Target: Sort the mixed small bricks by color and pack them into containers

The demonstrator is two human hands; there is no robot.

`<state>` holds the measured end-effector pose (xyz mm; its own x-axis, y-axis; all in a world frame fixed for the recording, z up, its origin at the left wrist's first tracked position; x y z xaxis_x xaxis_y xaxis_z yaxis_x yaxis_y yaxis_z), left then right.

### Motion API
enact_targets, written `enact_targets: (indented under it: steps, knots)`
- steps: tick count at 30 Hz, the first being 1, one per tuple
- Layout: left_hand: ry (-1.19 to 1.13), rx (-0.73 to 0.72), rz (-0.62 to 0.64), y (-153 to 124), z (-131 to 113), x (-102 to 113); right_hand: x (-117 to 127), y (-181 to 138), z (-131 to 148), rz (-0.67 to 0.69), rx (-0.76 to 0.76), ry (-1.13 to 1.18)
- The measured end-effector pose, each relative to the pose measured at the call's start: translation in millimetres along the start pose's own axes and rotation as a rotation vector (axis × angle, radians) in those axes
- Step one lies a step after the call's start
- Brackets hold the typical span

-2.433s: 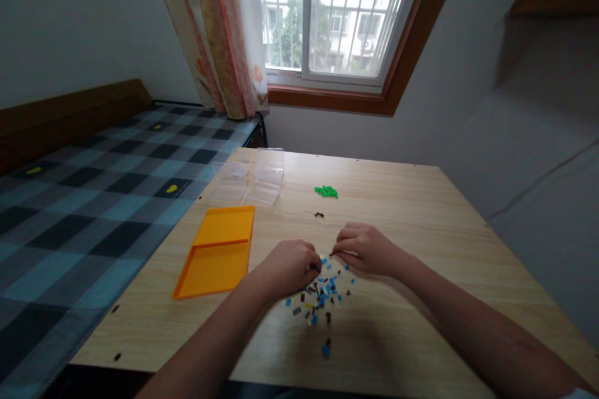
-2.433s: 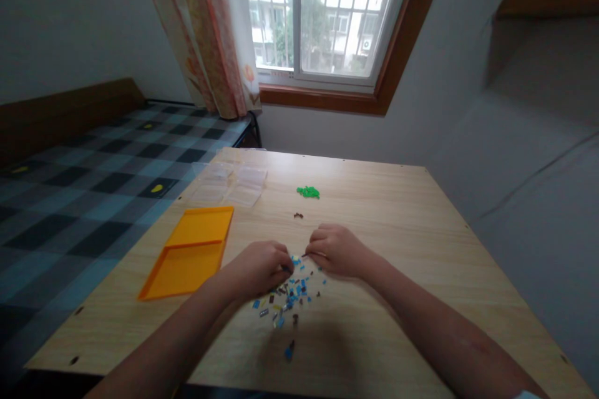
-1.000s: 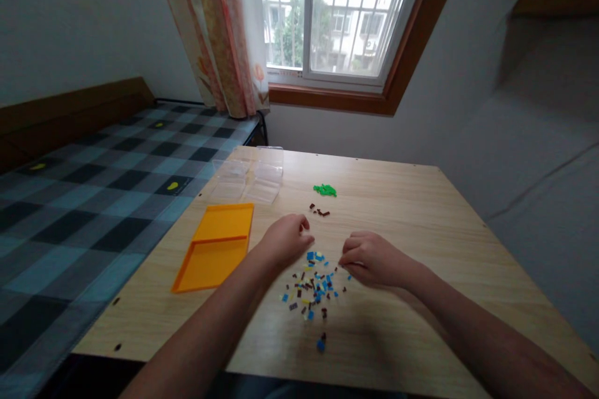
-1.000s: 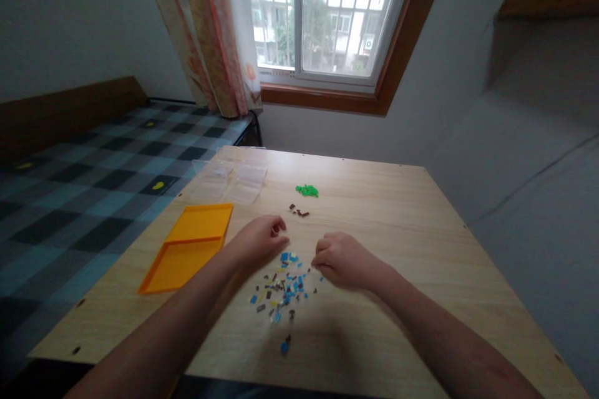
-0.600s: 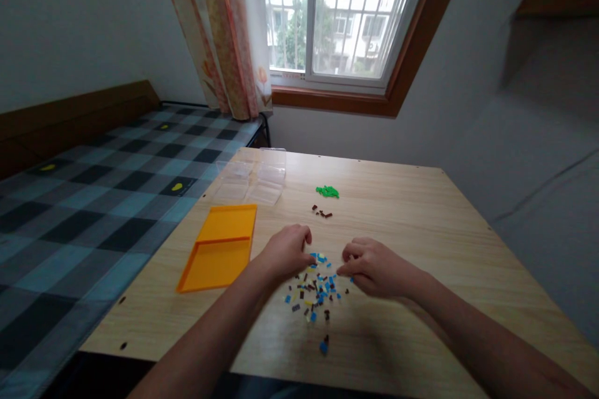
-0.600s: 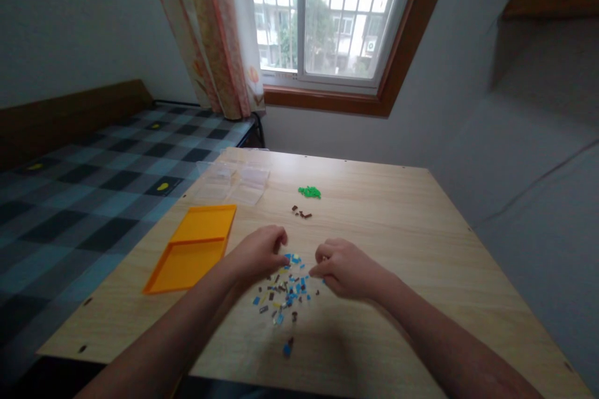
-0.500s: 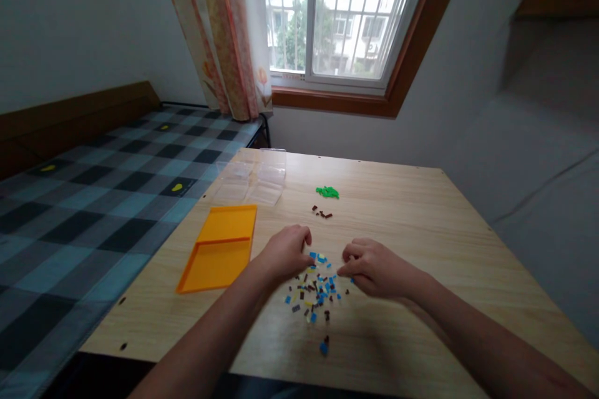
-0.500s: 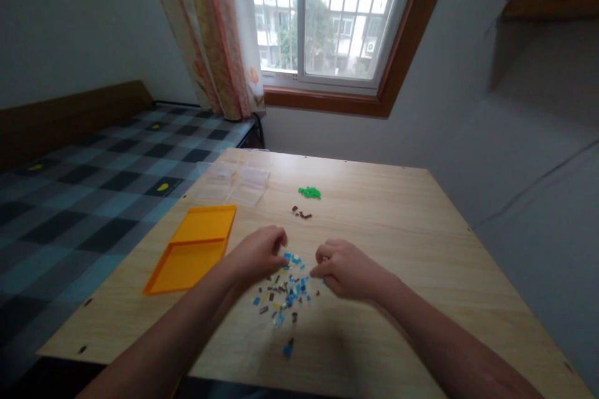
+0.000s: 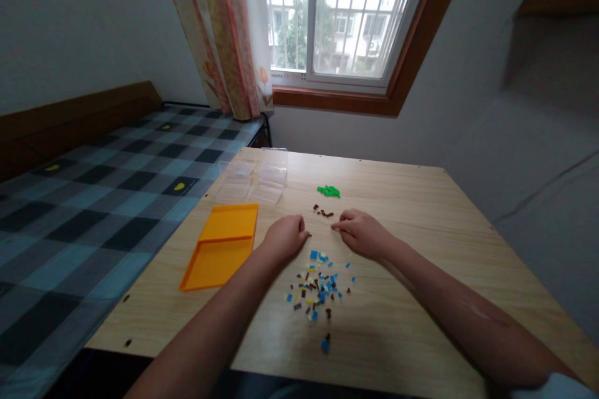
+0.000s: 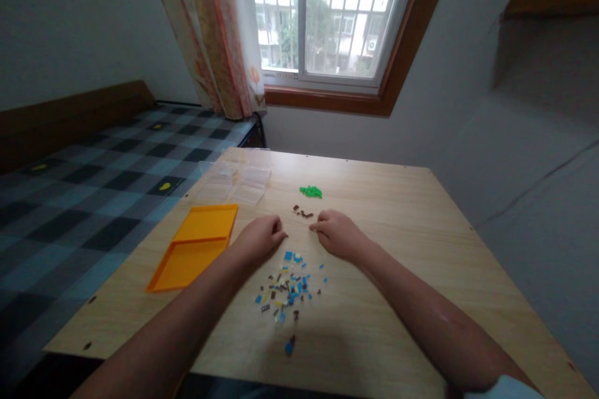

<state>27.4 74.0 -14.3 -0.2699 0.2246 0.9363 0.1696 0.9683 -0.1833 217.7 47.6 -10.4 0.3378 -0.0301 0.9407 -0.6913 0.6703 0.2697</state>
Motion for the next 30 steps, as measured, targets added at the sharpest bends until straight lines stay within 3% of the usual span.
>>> enact_targets:
  steps: [3, 7, 13, 17, 30]
  knots:
    - [0.047, 0.101, -0.058, 19, -11, 2, -4, 14, -8, -0.022, -0.043, -0.021]
    - [0.019, 0.116, -0.064, 23, -19, 3, 5, 9, 8, -0.112, -0.037, 0.023]
    - [-0.074, -0.074, 0.129, -19, 0, 1, 14, -10, 56, 0.071, 0.207, 0.227]
    - [-0.019, -0.137, 0.231, -40, 10, 3, 13, -11, 73, 0.152, 0.286, 0.242]
    - [0.172, -0.201, 0.169, -47, -6, 5, 2, -13, 69, 0.208, 0.311, 0.246]
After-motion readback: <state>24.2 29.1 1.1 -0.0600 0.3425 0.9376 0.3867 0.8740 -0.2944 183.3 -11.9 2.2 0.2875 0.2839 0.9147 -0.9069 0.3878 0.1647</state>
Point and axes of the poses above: each hand's wrist, its own y-axis towards the middle knuckle, its own x-axis out of the back of the hand, z = x × y, the point moved 6 cm from there along y, towards the middle knuckle, and after that the axes turned 9 degrees about x, right-handed, at the moved point
